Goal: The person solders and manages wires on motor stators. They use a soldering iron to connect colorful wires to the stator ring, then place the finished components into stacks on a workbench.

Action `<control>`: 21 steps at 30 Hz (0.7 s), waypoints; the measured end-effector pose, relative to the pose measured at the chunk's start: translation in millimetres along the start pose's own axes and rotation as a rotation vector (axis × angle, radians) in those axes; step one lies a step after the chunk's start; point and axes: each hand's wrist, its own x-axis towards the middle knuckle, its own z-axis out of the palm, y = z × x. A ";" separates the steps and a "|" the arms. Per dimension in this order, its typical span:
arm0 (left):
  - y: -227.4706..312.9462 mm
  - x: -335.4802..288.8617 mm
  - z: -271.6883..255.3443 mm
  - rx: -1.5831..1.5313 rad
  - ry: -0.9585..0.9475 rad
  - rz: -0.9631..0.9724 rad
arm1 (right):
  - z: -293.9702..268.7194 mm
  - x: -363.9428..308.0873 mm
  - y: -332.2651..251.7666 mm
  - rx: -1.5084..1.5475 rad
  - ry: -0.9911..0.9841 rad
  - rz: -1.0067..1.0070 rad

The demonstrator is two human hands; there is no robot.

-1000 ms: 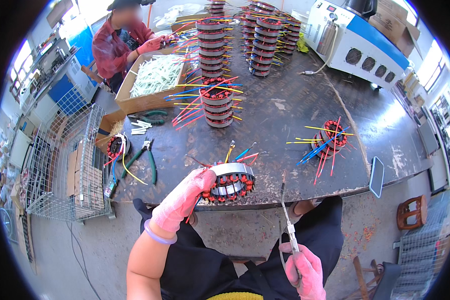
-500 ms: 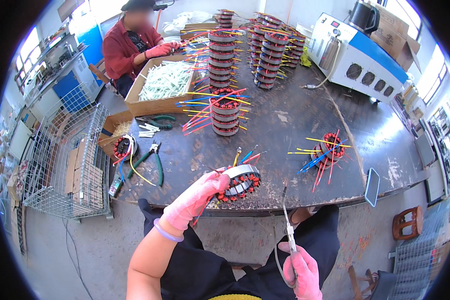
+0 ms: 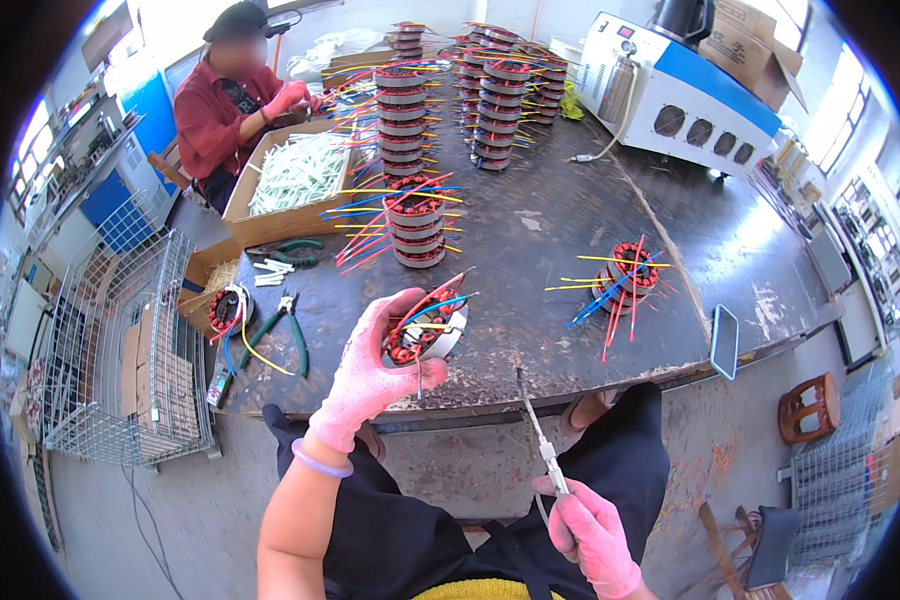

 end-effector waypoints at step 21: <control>9.7 4.1 6.6 0.760 0.023 0.264 | -8.4 11.8 15.8 0.107 -0.159 0.009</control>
